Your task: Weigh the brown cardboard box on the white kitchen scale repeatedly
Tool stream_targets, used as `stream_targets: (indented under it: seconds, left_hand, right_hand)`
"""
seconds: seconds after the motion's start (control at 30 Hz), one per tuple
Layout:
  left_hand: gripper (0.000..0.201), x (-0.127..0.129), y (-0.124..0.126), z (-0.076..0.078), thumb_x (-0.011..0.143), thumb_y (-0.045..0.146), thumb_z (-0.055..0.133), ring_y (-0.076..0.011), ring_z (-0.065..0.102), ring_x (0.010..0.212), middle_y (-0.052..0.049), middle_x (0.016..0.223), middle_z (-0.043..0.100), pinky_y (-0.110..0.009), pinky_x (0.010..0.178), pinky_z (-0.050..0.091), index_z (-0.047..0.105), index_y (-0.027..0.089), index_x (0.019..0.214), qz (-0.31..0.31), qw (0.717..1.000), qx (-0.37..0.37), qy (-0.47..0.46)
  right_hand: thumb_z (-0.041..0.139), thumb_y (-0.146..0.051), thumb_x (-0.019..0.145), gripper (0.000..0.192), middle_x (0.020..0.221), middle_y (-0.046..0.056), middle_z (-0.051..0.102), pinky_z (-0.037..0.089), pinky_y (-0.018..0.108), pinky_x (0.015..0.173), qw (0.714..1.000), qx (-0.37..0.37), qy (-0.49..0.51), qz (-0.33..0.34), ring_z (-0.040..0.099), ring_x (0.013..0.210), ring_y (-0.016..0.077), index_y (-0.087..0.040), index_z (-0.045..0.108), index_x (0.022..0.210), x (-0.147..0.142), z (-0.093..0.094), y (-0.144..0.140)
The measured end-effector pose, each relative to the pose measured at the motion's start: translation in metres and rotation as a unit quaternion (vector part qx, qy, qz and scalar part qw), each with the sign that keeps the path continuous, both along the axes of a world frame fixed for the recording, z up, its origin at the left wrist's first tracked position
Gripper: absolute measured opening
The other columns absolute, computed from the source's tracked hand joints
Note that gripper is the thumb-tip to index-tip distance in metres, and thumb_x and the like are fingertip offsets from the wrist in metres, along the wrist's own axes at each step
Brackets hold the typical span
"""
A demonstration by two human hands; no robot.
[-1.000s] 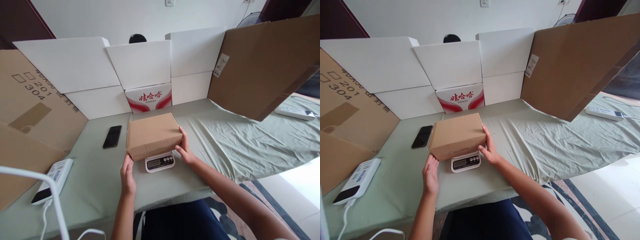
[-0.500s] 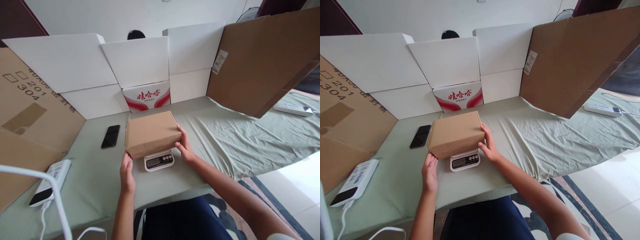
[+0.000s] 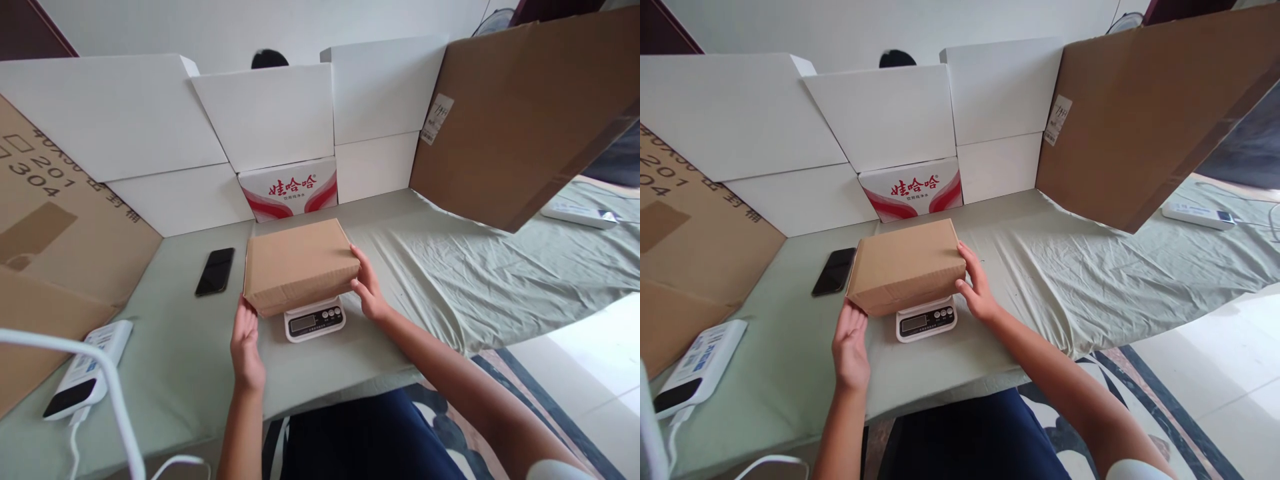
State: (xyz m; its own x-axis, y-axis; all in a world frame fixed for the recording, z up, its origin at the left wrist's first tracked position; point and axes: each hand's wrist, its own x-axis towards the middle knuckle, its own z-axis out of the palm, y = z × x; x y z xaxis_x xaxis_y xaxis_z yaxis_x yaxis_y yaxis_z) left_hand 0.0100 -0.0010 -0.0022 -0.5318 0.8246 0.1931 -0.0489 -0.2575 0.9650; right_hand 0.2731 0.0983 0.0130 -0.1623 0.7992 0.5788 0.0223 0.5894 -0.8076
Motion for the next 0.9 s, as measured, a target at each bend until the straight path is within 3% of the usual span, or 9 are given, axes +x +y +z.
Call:
stream_targets:
  seconds: [0.2,0.33,0.43,0.53,0.6,0.7,0.8,0.9]
  left_hand:
    - [0.083,0.0,0.0,-0.004,0.075,0.037,0.061,-0.037,0.042,0.157,-0.017,0.158,0.058,-0.052,0.13,0.031,0.058,0.016,0.155,-0.004,0.999,-0.029,-0.02]
    - [0.072,-0.002,0.006,0.01,0.078,0.039,0.064,-0.0377,0.051,0.151,-0.018,0.155,0.062,-0.053,0.127,0.036,0.065,0.016,0.147,-0.006,1.0,0.003,-0.027]
    - [0.06,-0.009,0.037,0.036,0.082,0.045,0.068,-0.0349,0.059,0.143,-0.016,0.146,0.068,-0.049,0.124,0.042,0.071,0.019,0.135,-0.033,0.997,0.063,-0.005]
    - [0.052,-0.019,0.093,0.052,0.083,0.057,0.068,-0.0319,0.064,0.138,-0.015,0.136,0.073,-0.047,0.12,0.046,0.073,0.022,0.121,-0.06,0.995,0.084,0.003]
    - [0.058,-0.024,0.129,0.048,0.078,0.067,0.069,-0.032,0.066,0.135,-0.016,0.131,0.075,-0.047,0.118,0.047,0.071,0.022,0.114,-0.054,0.996,0.064,-0.012]
    - [0.067,-0.027,0.162,0.027,0.072,0.076,0.071,-0.0333,0.065,0.136,-0.018,0.129,0.074,-0.049,0.117,0.047,0.07,0.021,0.11,-0.046,0.999,0.018,-0.013]
    - [0.068,-0.028,0.171,0.004,0.075,0.08,0.067,-0.0327,0.065,0.137,-0.019,0.133,0.072,-0.049,0.117,0.047,0.07,0.022,0.111,-0.067,0.998,-0.002,-0.005]
    - [0.069,-0.039,0.17,-0.004,0.079,0.078,0.065,-0.032,0.059,0.143,-0.019,0.141,0.068,-0.049,0.122,0.042,0.069,0.022,0.118,-0.057,0.998,0.001,-0.004]
  right_hand:
    - [0.053,-0.069,0.099,0.069,0.172,0.004,0.041,0.042,0.056,0.127,1.0,-0.012,0.018,0.009,0.038,0.16,0.0337,-0.038,0.043,0.159,0.0,-0.002,-0.001]
    - [0.052,-0.072,0.097,0.068,0.166,0.006,0.048,0.047,0.057,0.122,1.0,0.011,0.026,-0.013,0.046,0.153,0.0359,-0.036,0.048,0.154,0.001,0.014,0.007]
    - [0.053,-0.072,0.096,0.062,0.157,0.005,0.055,0.042,0.055,0.125,0.994,0.073,0.054,-0.056,0.049,0.149,0.0348,-0.036,0.052,0.147,-0.003,0.041,0.036]
    - [0.051,-0.072,0.094,0.064,0.156,0.005,0.055,0.036,0.055,0.128,0.993,0.083,0.045,-0.076,0.047,0.149,0.0345,-0.034,0.051,0.145,-0.017,0.053,0.08]
    - [0.049,-0.073,0.093,0.065,0.151,0.008,0.057,0.037,0.056,0.127,0.995,0.047,0.055,-0.072,0.049,0.146,0.0345,-0.03,0.053,0.141,-0.029,0.044,0.106]
    - [0.048,-0.071,0.092,0.067,0.152,0.01,0.057,0.034,0.058,0.128,0.995,-0.028,0.053,-0.08,0.048,0.146,0.0347,-0.026,0.052,0.142,-0.042,0.016,0.128]
    - [0.048,-0.073,0.092,0.074,0.163,0.009,0.049,0.025,0.055,0.134,0.997,-0.03,0.025,-0.067,0.039,0.155,0.0337,-0.027,0.047,0.15,-0.044,-0.006,0.136]
    - [0.044,-0.076,0.093,0.084,0.177,0.003,0.03,0.017,0.053,0.138,0.999,-0.019,0.01,-0.043,0.021,0.166,0.0304,-0.031,0.031,0.163,-0.039,-0.013,0.14]
